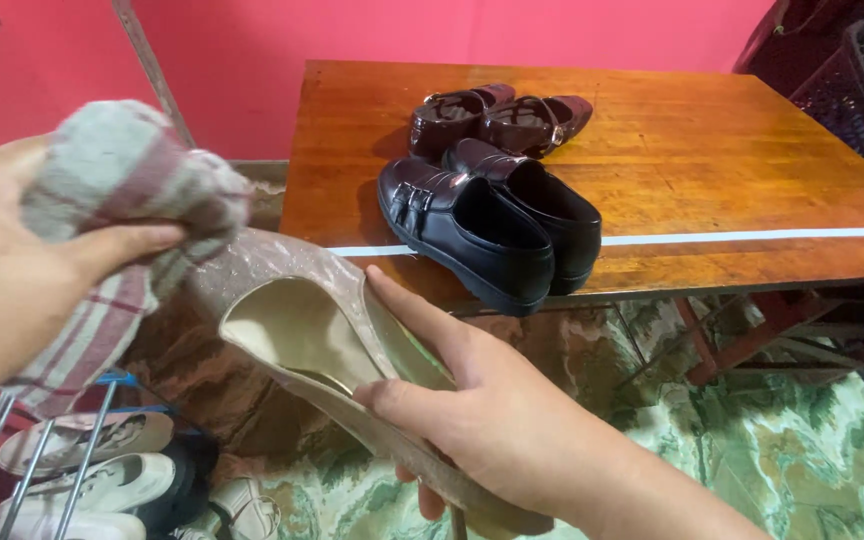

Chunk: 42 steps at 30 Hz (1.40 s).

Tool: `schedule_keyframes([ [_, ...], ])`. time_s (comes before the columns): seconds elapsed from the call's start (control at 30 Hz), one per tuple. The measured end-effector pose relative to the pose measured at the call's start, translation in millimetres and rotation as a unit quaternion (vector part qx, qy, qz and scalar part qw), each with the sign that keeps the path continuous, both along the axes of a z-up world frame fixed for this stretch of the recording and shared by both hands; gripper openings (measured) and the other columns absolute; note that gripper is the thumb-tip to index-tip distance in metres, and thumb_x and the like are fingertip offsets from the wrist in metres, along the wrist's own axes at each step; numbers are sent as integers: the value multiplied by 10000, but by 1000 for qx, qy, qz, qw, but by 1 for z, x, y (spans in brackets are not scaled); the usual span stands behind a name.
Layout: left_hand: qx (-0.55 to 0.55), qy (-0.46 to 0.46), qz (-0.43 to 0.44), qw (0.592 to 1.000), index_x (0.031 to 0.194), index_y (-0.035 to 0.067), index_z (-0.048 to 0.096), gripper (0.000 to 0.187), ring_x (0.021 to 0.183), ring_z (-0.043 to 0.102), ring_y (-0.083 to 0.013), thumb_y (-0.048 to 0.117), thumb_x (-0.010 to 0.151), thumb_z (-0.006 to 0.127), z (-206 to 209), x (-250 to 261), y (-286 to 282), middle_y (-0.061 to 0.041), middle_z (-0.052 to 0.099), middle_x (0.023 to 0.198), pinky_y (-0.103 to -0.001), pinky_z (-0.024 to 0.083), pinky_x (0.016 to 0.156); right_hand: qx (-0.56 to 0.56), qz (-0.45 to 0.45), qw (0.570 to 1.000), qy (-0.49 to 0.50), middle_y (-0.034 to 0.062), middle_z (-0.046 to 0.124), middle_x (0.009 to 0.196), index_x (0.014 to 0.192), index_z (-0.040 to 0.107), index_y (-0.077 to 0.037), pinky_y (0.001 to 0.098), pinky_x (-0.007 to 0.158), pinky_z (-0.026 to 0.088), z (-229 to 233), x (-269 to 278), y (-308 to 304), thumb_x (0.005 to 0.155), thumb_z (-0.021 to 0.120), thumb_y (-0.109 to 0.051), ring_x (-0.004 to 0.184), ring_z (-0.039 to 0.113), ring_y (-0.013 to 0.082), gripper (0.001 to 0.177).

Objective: Wiping a pair of high-heeled shoes with a cloth to clean them.

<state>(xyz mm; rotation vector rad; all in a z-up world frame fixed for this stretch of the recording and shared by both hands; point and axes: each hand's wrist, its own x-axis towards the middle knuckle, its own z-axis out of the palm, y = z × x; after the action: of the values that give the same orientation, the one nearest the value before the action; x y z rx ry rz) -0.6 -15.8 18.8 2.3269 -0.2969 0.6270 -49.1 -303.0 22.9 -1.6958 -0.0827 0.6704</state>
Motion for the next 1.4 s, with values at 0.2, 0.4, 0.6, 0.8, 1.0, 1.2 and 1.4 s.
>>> schedule_keyframes([
  [0.2,144,40,56,987,1198,146,793,554,620,609,-250,162,650,867,12,-27,-29,-122,777,835,-378,472,567,9,0,998,-68,184,799,1098,1655,281,-257,260,352,569,0,12,-7,846,635,-155,514,696,131,889],
  [0.4,-10,43,17,999,1218,-96,638,392,811,752,-299,-96,841,749,-4,4,11,-238,743,1035,-399,620,746,-24,61,996,-57,234,796,1162,1676,255,-299,213,327,512,4,10,-1,789,663,-228,494,661,112,979],
  [0.6,70,70,8,995,1131,107,794,433,618,646,-190,1,712,807,14,-20,-27,-90,832,863,-298,531,568,-159,-10,975,-155,-25,871,1230,1609,449,-357,259,725,658,-3,11,1,763,679,-262,868,854,97,881],
  [0.8,-64,91,50,993,1271,-61,653,565,656,737,-312,-66,729,813,-24,3,18,-229,759,946,-389,598,587,-261,-13,958,-117,-53,891,1118,1328,716,-272,267,822,660,12,9,5,719,689,-436,926,863,112,632],
  [1.0,105,93,72,988,1193,63,763,453,623,712,-285,52,745,830,19,-1,-28,-193,758,939,-409,584,597,-315,63,927,-196,40,838,1065,1442,587,-258,368,770,636,0,8,10,748,671,-458,899,784,238,727],
  [1.2,117,54,33,991,1233,128,757,695,748,669,-212,229,562,911,-8,-12,-8,-87,809,932,-367,546,672,-290,15,932,-217,-31,828,1215,1479,573,-359,392,878,588,1,10,2,763,744,-398,1057,684,241,737],
  [1.4,-75,74,63,992,1285,-121,636,536,833,694,-305,-96,771,786,-15,15,24,-244,719,1053,-390,548,785,-304,66,917,-249,59,782,1211,1513,533,-266,419,912,512,-11,10,7,747,694,-537,1023,651,303,829],
])
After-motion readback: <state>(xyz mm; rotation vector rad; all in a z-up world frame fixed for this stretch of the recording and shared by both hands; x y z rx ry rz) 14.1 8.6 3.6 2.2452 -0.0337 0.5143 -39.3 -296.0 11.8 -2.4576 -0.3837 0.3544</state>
